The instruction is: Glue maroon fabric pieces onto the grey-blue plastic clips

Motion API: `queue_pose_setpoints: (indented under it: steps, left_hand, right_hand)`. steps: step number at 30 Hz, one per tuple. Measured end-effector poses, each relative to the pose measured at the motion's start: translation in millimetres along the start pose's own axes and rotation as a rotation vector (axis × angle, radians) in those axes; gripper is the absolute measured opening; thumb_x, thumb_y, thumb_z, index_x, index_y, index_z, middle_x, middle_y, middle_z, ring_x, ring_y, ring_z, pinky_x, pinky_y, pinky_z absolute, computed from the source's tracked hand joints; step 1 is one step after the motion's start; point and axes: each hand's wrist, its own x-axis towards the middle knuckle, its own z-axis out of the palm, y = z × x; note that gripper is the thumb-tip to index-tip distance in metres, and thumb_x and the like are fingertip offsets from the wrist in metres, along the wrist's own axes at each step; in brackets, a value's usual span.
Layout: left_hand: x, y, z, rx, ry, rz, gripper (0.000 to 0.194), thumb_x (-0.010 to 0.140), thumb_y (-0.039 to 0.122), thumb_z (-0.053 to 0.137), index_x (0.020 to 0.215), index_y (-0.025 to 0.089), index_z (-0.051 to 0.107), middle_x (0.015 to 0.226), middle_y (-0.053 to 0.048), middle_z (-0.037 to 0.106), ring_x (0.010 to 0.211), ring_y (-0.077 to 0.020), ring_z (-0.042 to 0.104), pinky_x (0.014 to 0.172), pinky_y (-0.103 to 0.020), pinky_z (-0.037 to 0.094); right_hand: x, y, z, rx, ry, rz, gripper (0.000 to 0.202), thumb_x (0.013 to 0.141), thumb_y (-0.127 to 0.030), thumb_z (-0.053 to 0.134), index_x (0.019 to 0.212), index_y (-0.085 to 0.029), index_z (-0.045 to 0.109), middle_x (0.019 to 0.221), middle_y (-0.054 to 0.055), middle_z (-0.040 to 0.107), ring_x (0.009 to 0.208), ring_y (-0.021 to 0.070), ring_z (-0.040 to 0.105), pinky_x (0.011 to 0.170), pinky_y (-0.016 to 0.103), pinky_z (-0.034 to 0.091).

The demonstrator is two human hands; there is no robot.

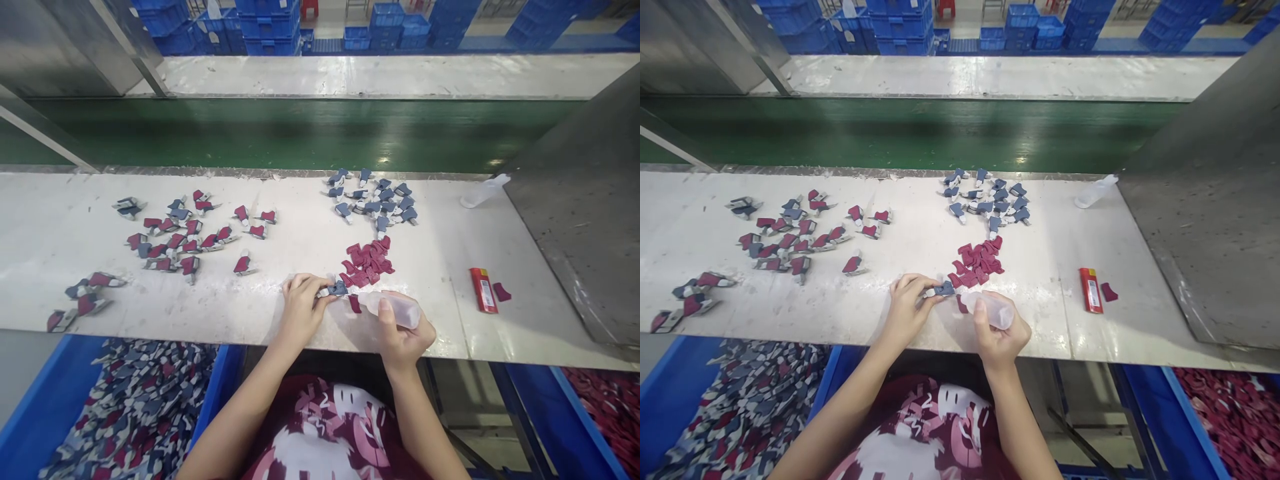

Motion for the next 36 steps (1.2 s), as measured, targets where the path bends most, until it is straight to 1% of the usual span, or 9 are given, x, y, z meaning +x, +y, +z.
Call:
queue_pose_setpoints:
  steps: [7,14,17,21,26,30,36]
  left_hand:
    - [0.2,-0.2,0.3,-0.001,-0.007,-0.001,0.015,0.086,0.02,0.072,0.1,0.025,0.068,0.1,0.0,0.075,0.104,-0.0226,0.059,0.092,-0.04,0.031]
    - [-1.2,-1.6,1.0,-0.019,-0.01,0.002,0.022,0.086,0.009,0.066,0.101,0.025,0.068,0.102,0.001,0.075,0.106,-0.0223,0.058,0.094,-0.04,0.029]
    - [-1.0,-1.7,0.9,-0.021,-0.008,0.0,0.022,0.086,0.008,0.065,0.101,0.025,0.068,0.101,0.001,0.075,0.105,-0.0223,0.058,0.094,-0.04,0.03]
    - [-0.2,-1.0,0.5,-0.026,-0.006,-0.011,0.021,0.087,0.009,0.065,0.101,0.025,0.068,0.1,0.001,0.075,0.105,-0.0223,0.059,0.093,-0.041,0.031]
    - [-0.3,-0.3,0.1,-0.027,-0.015,-0.031,0.016,0.087,0.016,0.069,0.099,0.026,0.069,0.099,0.0,0.076,0.106,-0.0227,0.059,0.094,-0.041,0.031]
    - [0.3,-1.0,0.4,-0.017,-0.016,-0.038,0.015,0.087,0.018,0.071,0.1,0.026,0.07,0.1,0.0,0.076,0.106,-0.0227,0.06,0.095,-0.041,0.031]
    - [0.5,-1.6,0.7,-0.01,-0.014,-0.033,0.016,0.086,0.021,0.071,0.101,0.026,0.07,0.101,-0.001,0.076,0.107,-0.0235,0.06,0.097,-0.042,0.031]
  right_hand:
    - [3.6,-8.1,1.4,0.007,-0.063,-0.038,0.02,0.084,-0.037,0.067,0.088,-0.018,0.072,0.076,0.005,0.074,0.065,0.0197,0.07,0.058,0.028,0.054]
    - [1.6,-15.7,9.0,0.052,-0.097,-0.019,0.018,0.085,-0.035,0.067,0.088,-0.018,0.072,0.075,0.004,0.075,0.064,0.0192,0.071,0.057,0.027,0.055]
    - [2.0,-18.7,12.1,0.064,-0.107,-0.03,0.018,0.084,-0.035,0.068,0.089,-0.018,0.073,0.077,0.004,0.076,0.066,0.0194,0.072,0.059,0.027,0.057]
    - [3.2,-19.7,15.0,0.066,-0.113,-0.055,0.017,0.085,-0.033,0.068,0.091,-0.018,0.073,0.081,0.004,0.077,0.069,0.019,0.073,0.061,0.027,0.058]
    - [2.8,-17.6,16.5,0.048,-0.112,-0.073,0.019,0.085,-0.034,0.068,0.093,-0.017,0.073,0.084,0.005,0.077,0.07,0.0192,0.074,0.063,0.027,0.059]
    - [1.9,-15.4,15.9,0.02,-0.109,-0.063,0.023,0.085,-0.037,0.068,0.094,-0.017,0.073,0.085,0.006,0.078,0.071,0.0199,0.074,0.064,0.028,0.06]
    - [0.5,-14.6,16.4,0.026,-0.114,-0.031,0.024,0.084,-0.037,0.069,0.094,-0.017,0.073,0.086,0.007,0.078,0.072,0.02,0.074,0.066,0.029,0.06]
